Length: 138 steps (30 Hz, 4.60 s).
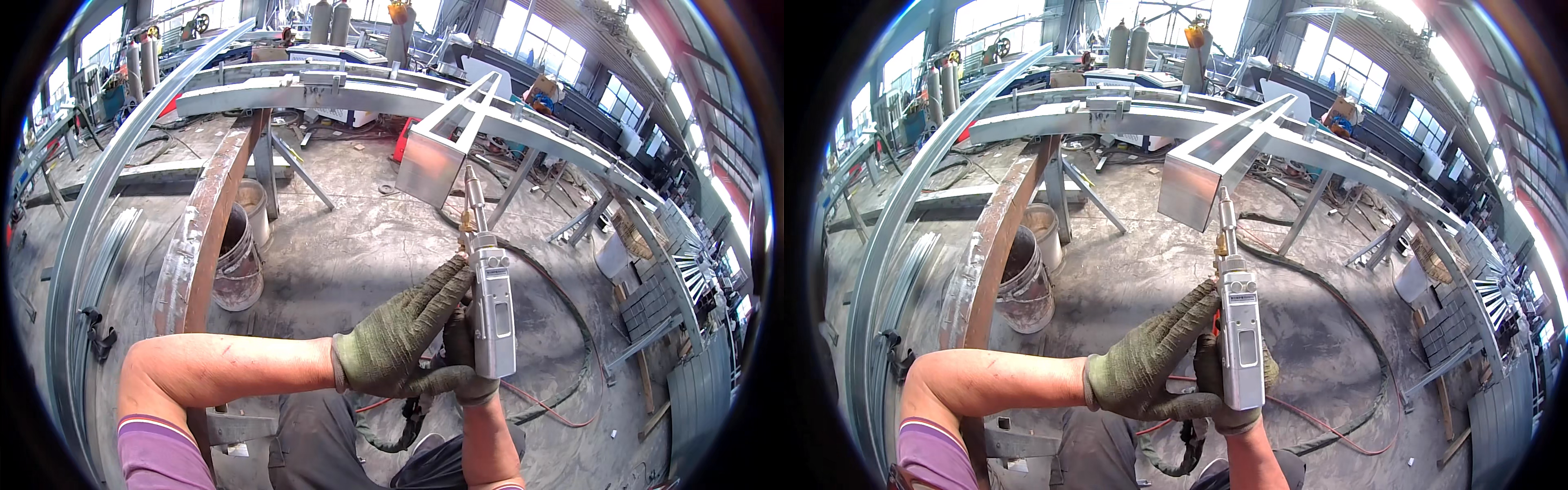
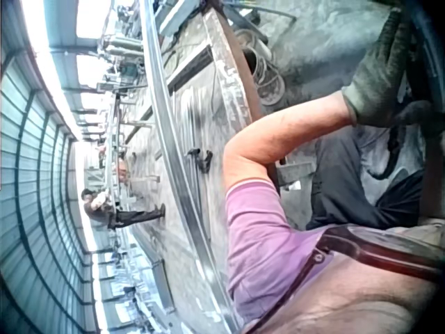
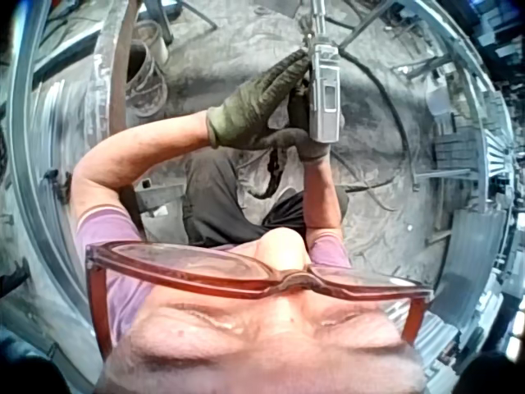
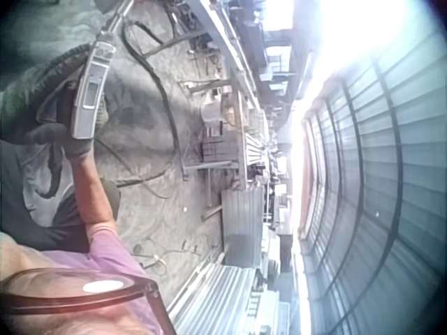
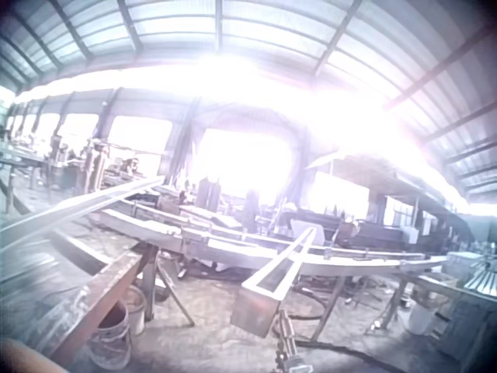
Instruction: The person welds metal frame components using a handheld welding torch, joining rectangular metal pieces into a larger frame structure. The person repositions the frame multiple times to access different joints and continues welding along seams.
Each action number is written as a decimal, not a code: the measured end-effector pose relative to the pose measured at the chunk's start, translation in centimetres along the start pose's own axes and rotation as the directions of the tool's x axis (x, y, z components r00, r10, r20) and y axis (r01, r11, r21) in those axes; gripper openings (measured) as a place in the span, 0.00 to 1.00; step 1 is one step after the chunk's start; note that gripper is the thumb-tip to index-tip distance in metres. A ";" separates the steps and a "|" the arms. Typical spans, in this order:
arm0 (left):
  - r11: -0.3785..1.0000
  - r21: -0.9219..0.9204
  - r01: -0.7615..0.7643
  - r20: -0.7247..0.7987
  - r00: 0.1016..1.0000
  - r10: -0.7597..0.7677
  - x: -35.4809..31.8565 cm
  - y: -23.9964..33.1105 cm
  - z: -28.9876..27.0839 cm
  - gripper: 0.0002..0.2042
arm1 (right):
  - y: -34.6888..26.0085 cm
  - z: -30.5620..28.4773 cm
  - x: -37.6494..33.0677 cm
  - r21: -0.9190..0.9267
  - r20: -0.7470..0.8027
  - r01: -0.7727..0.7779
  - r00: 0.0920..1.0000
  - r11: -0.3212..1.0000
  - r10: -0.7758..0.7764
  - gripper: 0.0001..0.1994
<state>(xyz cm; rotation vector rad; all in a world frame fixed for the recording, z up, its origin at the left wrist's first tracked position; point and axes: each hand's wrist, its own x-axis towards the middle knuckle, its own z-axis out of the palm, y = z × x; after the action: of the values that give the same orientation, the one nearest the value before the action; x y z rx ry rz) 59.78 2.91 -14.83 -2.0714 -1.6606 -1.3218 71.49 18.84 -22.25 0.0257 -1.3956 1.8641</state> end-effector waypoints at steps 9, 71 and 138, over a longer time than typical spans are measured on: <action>1.000 -0.020 0.010 -0.010 1.000 -0.010 0.2 -0.1 -0.4 0.61 | 1.5 -0.5 1.0 -0.390 0.147 0.267 0.963 0.881 -0.227 0.16; 0.997 0.060 0.058 -0.068 0.996 -0.054 -0.3 -0.2 0.3 0.59 | 0.6 1.0 0.3 0.458 0.204 -0.227 0.968 0.859 0.147 0.26; 0.993 0.005 0.115 -0.050 0.992 -0.114 -0.8 0.4 0.8 0.60 | 0.7 -0.2 -1.6 0.256 0.151 -0.265 0.961 0.930 0.233 0.21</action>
<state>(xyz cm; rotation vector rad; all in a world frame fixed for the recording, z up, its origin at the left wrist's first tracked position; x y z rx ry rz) 60.56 2.69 -15.77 -1.9489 -1.7848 -1.3862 72.23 17.99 -23.64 0.1029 -1.2538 2.2926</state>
